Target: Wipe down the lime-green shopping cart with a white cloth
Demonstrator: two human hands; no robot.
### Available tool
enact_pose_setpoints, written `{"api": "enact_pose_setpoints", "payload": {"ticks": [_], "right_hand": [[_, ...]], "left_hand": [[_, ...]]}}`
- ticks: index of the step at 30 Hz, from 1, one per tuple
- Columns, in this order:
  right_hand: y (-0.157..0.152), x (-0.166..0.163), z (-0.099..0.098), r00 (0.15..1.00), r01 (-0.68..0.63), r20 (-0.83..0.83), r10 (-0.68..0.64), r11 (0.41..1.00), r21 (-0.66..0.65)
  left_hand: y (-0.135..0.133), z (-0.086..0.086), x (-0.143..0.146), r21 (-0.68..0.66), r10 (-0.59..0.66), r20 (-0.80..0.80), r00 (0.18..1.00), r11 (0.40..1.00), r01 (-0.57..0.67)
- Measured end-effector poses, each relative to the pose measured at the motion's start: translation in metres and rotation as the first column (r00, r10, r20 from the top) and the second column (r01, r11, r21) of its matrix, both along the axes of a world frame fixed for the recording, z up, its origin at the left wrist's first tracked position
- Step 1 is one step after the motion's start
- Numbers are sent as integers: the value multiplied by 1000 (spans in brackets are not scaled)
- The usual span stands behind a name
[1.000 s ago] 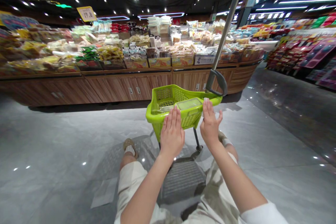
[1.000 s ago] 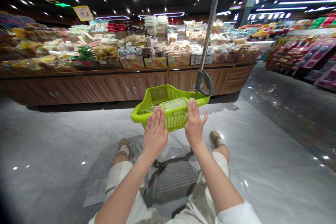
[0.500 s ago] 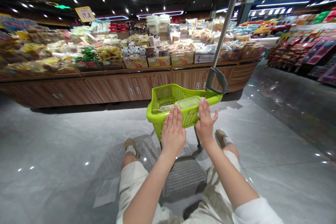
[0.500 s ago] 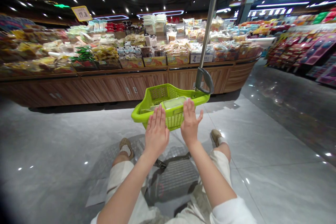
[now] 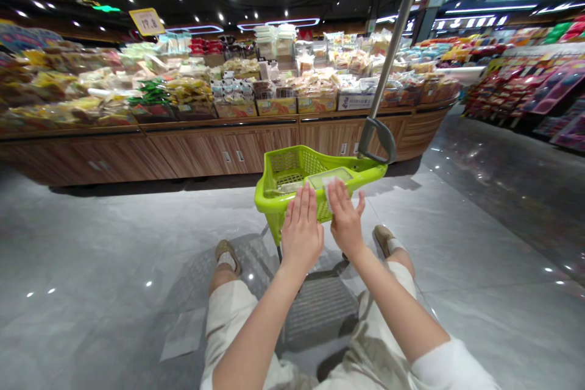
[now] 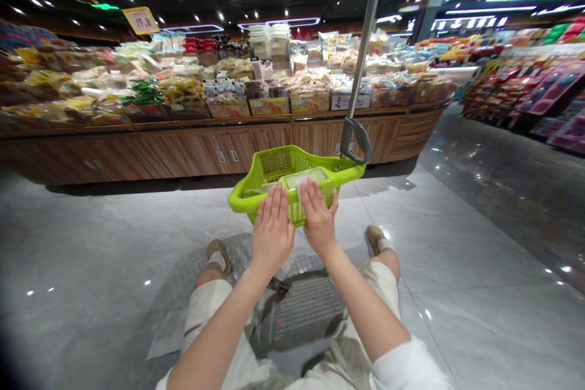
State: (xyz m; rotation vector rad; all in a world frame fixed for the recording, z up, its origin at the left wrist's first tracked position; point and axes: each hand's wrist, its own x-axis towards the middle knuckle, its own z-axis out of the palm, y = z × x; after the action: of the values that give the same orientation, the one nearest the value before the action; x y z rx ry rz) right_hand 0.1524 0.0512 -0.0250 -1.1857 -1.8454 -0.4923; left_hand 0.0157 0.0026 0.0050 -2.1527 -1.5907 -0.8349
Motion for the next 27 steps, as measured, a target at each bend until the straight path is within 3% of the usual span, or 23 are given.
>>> {"api": "enact_pose_setpoints", "payload": {"ticks": [3,6,11,22,27], "right_hand": [[-14,-18,4,989,-111,101,109,994,16],[-16,-16,6,986,-117,119,113,993,27],[-7,5,6,992,-45,119,42,999,24],[27,55,-6,978,178,-112,-178,984,-9],[31,63,-7,981,145,-126,-150,988,-42]], "left_hand": [[0,-1,-1,1,3,-9,1000,1000,-3],[0,0,-3,2,-3,-11,1000,1000,3],[-2,4,-4,-12,-14,-4,1000,1000,14],[-3,6,-3,12,-6,-35,999,1000,6],[-2,5,-2,8,-2,-33,999,1000,3]]}}
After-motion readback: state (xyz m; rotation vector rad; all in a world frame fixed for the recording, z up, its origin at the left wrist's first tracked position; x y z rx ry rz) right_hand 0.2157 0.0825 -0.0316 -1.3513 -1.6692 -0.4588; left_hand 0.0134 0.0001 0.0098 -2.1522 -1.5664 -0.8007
